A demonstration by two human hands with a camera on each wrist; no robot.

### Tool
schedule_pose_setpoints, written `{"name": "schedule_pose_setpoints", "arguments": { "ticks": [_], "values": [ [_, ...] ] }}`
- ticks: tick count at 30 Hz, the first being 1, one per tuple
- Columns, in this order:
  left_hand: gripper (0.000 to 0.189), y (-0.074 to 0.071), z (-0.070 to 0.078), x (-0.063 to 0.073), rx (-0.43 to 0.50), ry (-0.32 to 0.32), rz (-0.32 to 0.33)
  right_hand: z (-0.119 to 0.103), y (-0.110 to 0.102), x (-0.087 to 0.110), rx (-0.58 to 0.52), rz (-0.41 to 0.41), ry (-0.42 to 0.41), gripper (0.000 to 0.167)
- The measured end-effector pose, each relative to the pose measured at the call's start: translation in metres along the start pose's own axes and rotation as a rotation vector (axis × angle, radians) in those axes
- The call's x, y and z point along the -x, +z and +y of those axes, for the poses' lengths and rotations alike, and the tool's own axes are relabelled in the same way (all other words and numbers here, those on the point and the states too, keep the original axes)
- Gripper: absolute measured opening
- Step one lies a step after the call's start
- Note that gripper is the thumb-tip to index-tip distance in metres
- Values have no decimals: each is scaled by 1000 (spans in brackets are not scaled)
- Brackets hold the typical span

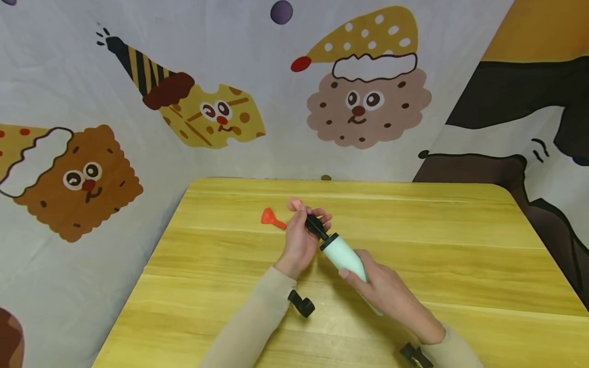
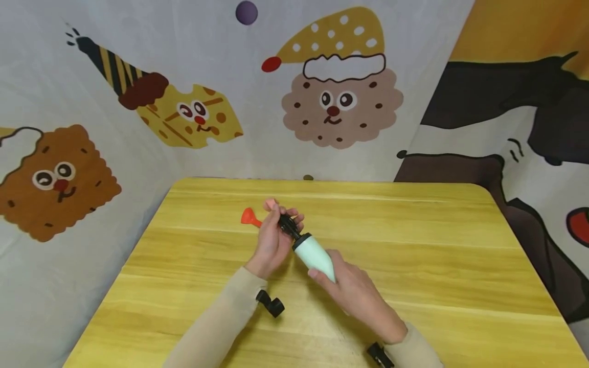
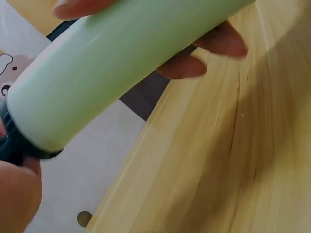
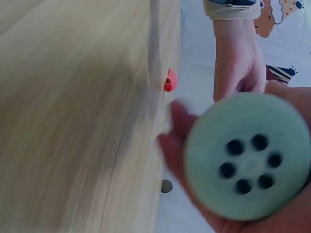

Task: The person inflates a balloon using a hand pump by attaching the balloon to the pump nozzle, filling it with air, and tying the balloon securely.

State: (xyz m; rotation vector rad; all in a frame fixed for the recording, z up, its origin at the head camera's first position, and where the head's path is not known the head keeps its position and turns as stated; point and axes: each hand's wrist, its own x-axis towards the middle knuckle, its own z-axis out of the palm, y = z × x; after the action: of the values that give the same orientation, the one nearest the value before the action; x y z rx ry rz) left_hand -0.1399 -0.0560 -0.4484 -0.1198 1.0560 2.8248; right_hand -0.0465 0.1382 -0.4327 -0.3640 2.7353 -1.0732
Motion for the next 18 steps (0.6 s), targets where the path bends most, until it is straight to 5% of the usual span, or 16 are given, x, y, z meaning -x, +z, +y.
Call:
{"name": "schedule_pose_setpoints", "arguments": {
  "ticks": [5, 12, 15, 18],
  "values": [
    [34, 3, 0, -2, 60, 31, 118, -1, -7, -1, -178, -122, 54, 69],
    [38, -1, 4, -2, 213, -17, 17, 2, -12, -3, -416, -213, 44, 60],
    [32, -2, 3, -4, 187, 6, 13, 1, -11, -3, -499, -250, 26, 59],
    [32, -2, -1, -4, 56, 65, 63, -4, -8, -3, -530, -274, 18, 58]
  ]
}}
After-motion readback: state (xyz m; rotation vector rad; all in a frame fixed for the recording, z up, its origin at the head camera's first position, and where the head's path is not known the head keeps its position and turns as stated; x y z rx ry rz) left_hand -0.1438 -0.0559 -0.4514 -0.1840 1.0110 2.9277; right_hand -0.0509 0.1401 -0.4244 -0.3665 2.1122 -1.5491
